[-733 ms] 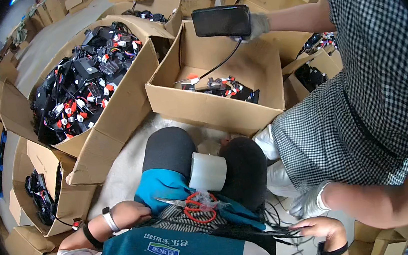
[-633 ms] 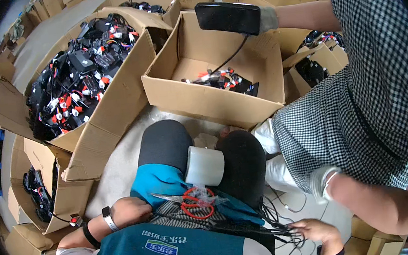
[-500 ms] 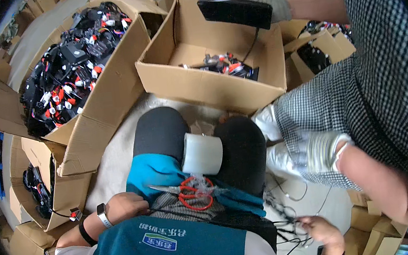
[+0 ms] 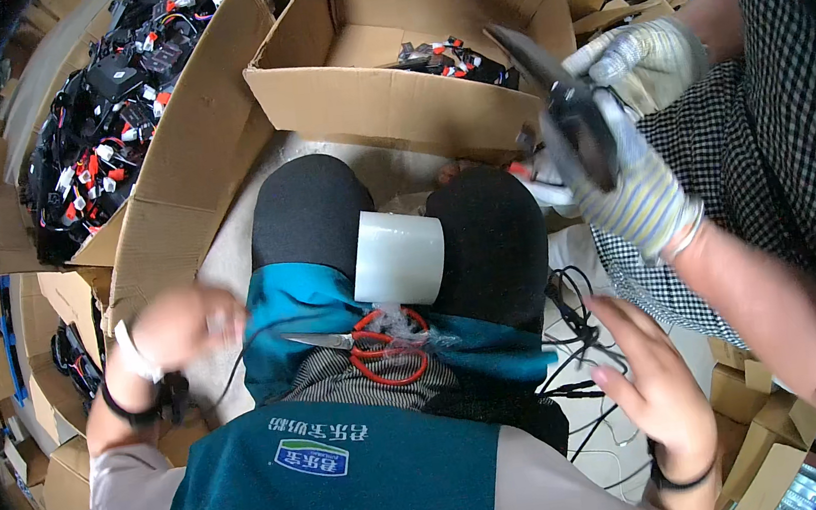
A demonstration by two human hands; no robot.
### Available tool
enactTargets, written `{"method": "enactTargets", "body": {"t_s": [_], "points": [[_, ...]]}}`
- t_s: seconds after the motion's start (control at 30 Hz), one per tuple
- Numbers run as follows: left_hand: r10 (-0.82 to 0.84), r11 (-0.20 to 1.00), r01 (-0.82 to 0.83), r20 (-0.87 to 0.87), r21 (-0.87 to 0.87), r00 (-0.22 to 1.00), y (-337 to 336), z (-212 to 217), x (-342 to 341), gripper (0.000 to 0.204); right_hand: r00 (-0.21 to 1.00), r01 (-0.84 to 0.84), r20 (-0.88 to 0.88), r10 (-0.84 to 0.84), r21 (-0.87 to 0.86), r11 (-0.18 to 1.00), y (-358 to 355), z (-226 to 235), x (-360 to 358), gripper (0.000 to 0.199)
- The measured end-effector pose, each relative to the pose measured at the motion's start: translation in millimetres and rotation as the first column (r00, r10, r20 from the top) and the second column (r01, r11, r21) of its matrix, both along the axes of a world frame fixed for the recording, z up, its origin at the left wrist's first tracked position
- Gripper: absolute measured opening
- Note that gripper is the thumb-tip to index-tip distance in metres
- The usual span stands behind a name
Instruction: Wrapping black electronic components in plastic film and cutting the film with scissors.
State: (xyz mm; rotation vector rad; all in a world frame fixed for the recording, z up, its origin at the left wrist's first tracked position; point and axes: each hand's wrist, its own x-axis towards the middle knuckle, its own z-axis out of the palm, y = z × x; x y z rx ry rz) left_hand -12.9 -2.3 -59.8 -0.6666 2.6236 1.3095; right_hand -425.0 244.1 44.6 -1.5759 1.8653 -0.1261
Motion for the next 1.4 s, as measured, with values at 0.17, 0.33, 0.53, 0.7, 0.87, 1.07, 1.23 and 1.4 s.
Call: {"method": "enactTargets", "body": {"t_s": [0.17,0.33,0.53,0.7,0.87,1.07,1.23,1.4], "points": [[0.007,0.956,-0.004,0.010,-0.294,1.000,-108,-51,-122,0.024,0.959,-0.113,-0.282,0.029,-0.287,0.951,-95,-135,-14,0.053],[-0.361,0.832,0.550,0.687,-0.069,0.631,-156,-127,-251,0.051,0.949,0.268,0.184,-0.255,-0.053,0.962,-197,-210,-46,0.048],[-0.578,0.669,0.718,0.744,0.194,0.336,-125,-122,-264,0.060,0.970,-0.048,0.239,0.039,0.032,0.998,-214,-188,-28,0.040],[-0.653,0.734,0.568,0.619,0.373,0.437,-120,-155,-282,0.058,0.936,-0.005,0.349,0.046,-0.117,0.993,-220,-205,-35,0.035],[-0.669,0.740,0.457,0.468,0.493,0.578,-124,-159,-279,0.044,0.913,0.028,0.408,0.003,-0.071,0.997,-226,-205,-34,0.033],[-0.106,0.440,-0.331,0.414,0.835,0.904,-137,-150,-262,0.029,0.907,0.012,0.421,-0.017,0.016,1.000,-239,-219,-40,0.037],[0.203,0.528,-0.357,0.294,0.771,0.934,-132,-116,-247,0.037,0.969,0.103,0.211,-0.128,0.129,0.986,-259,-197,-16,0.046],[0.226,0.713,-0.275,0.159,0.645,0.961,-121,-73,-249,0.037,0.534,0.350,0.665,-0.522,0.388,0.853,-255,-219,-55,0.044]]}}
